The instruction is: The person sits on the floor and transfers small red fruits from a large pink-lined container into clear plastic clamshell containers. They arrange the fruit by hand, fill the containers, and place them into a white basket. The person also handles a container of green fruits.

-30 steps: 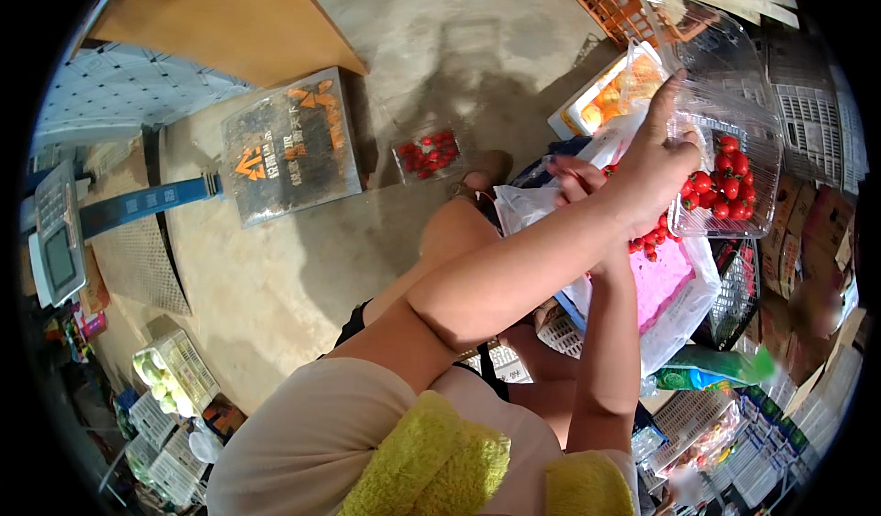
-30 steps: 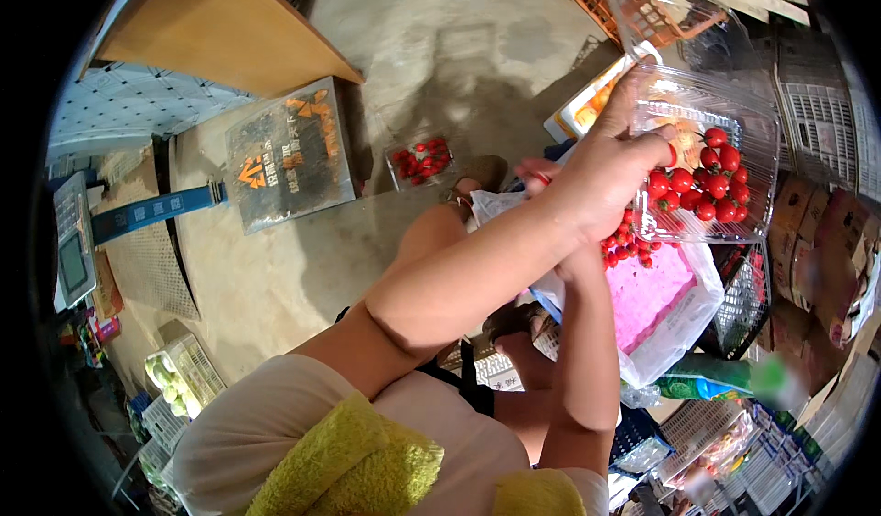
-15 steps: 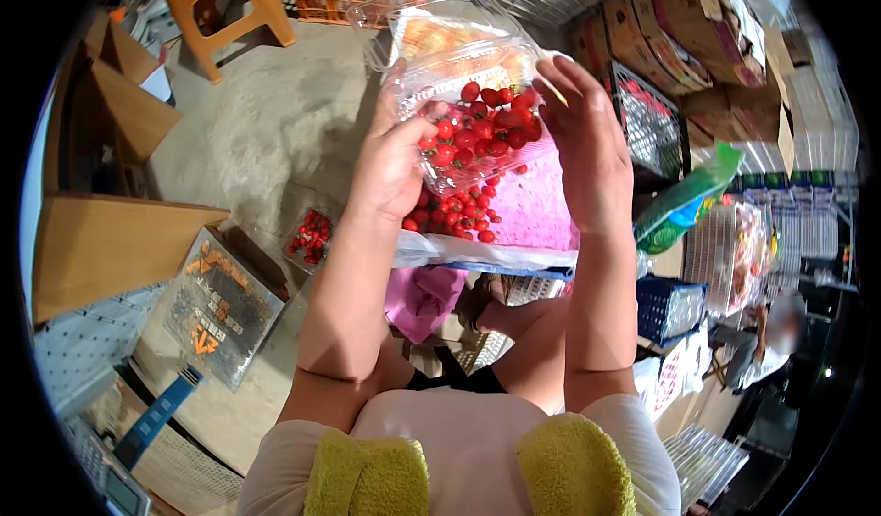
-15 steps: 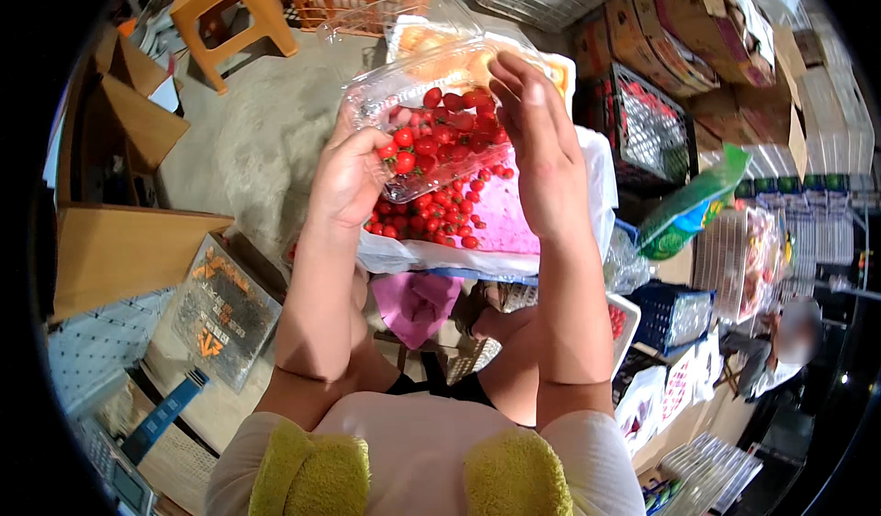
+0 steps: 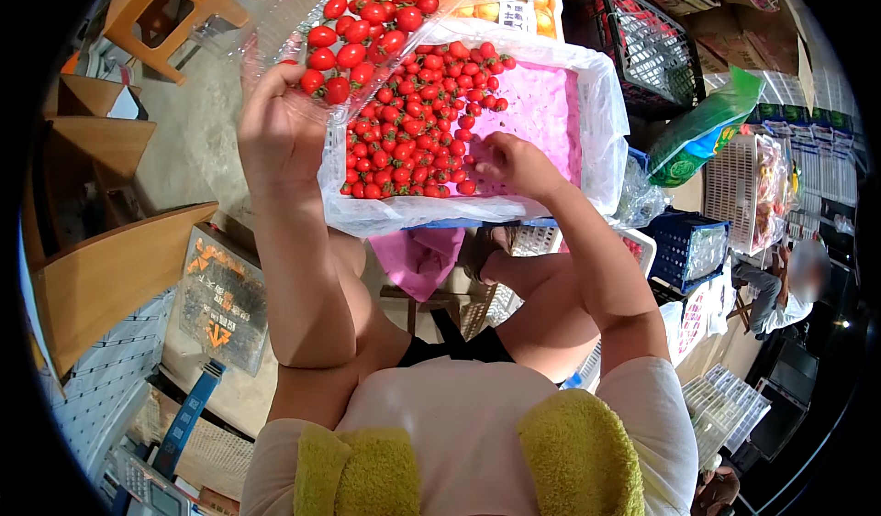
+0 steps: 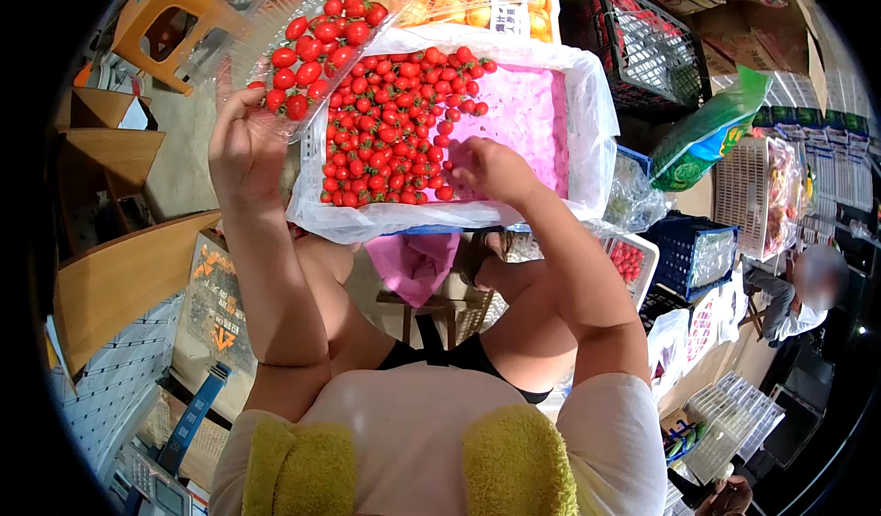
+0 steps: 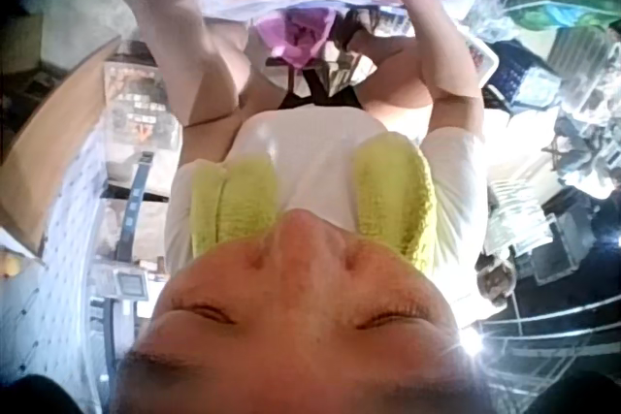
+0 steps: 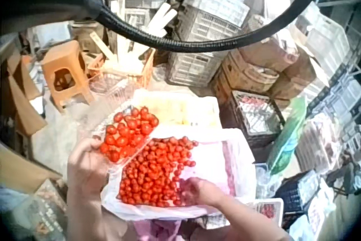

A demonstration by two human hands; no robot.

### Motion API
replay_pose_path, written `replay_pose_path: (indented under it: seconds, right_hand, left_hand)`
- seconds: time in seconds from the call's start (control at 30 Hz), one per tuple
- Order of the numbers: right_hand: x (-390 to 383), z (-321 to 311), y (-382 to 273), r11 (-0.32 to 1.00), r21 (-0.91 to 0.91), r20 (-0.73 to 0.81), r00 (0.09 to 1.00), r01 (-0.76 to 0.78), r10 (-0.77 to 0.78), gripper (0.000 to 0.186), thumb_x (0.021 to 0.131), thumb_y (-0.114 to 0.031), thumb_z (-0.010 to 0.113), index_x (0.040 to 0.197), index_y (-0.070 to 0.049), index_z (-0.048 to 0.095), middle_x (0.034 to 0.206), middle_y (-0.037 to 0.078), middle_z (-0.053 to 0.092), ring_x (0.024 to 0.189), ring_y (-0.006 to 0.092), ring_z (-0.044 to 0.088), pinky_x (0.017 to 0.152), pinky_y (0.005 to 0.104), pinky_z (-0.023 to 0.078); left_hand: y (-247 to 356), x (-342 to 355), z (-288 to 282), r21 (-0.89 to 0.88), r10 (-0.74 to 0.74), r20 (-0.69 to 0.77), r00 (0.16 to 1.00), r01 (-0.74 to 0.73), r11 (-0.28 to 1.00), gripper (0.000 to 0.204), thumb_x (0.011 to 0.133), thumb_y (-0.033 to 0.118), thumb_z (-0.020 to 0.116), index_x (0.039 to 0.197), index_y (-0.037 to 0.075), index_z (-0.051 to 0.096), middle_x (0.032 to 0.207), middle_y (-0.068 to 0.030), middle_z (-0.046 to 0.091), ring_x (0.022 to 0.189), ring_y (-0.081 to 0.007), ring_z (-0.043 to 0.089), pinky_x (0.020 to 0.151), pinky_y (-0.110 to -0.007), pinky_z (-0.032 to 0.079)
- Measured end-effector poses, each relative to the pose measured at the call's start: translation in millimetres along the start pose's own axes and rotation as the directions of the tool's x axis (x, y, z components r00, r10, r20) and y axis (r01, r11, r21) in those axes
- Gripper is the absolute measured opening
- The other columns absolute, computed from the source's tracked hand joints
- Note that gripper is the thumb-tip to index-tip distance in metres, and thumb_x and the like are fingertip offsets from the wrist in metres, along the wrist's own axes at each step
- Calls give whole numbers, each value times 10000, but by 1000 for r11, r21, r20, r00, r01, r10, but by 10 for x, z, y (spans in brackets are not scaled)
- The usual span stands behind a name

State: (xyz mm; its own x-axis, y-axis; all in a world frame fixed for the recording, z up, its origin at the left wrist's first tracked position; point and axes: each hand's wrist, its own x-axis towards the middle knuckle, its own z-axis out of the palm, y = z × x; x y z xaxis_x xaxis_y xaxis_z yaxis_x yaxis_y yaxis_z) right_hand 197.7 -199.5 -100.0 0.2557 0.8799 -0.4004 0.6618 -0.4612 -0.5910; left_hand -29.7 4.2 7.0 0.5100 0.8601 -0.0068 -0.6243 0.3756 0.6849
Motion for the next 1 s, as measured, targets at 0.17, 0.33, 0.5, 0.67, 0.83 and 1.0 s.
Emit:
replay_pose_path:
  seconds: [0.17, 0.33, 0.5, 0.67, 0.83, 1.0]
  right_hand:
    - [42, 111, -39, 987, -60, 17, 989, 147, -146, 272, 763, -154, 704, 999, -36, 637, 887, 148, 672, 842, 306, 645, 788, 405, 507]
    - [71, 210, 183, 975, 221, 16, 999, 25, -29, 301, 767, -133, 709, 1036, -37, 616, 860, 132, 651, 818, 289, 646, 766, 380, 521]
    - [52, 310, 124, 974, -85, -138, 965, 211, -221, 302, 792, -130, 694, 1074, -55, 616, 896, 129, 673, 813, 243, 659, 775, 352, 526]
    - [138, 84, -47, 993, 63, 12, 995, 96, -97, 277, 816, -224, 665, 1040, -68, 620, 887, 167, 677, 815, 320, 657, 756, 406, 517]
    - [55, 25, -690, 913, 318, -332, 932, 256, -145, 170, 932, -144, 603, 1045, -17, 591, 756, 78, 618, 615, 115, 528, 581, 255, 436]
    - [118, 352, -1749, 838, 192, -131, 860, 510, -493, 262, 862, -53, 628, 1103, 29, 565, 874, 161, 636, 843, 228, 630, 758, 340, 498]
  left_hand:
    - [-65, 59, 80, 6, -38, -53, 998, 39, 999, 733, 855, -71, 402, 1488, 136, 97, 1347, -282, 389, 1211, -386, 479, 1018, -540, 407]
    - [-113, 65, 79, 42, -85, -15, 996, 86, 995, 743, 858, -81, 393, 1494, 148, 85, 1349, -289, 386, 1193, -388, 494, 998, -544, 419]
    - [-126, 52, 93, 37, -98, -17, 995, 99, 994, 763, 861, -74, 414, 1498, 153, 63, 1346, -282, 379, 1170, -392, 506, 982, -558, 424]
    - [-207, 79, -261, -144, -143, 143, 979, 164, 976, 419, 878, -6, 470, 1285, 64, 397, 957, -141, 519, 909, -244, 548, 744, -386, 454]
    - [-122, -5, 54, -34, 13, -229, 973, -21, 999, 594, 782, -15, 548, 1346, 90, 394, 888, -43, 549, 576, -99, 489, 397, -233, 335]
    - [-129, -8, 194, -207, 57, -220, 974, -103, 973, 747, 729, -99, 486, 1418, 162, 362, 1128, -73, 561, 867, -145, 578, 712, -295, 513]
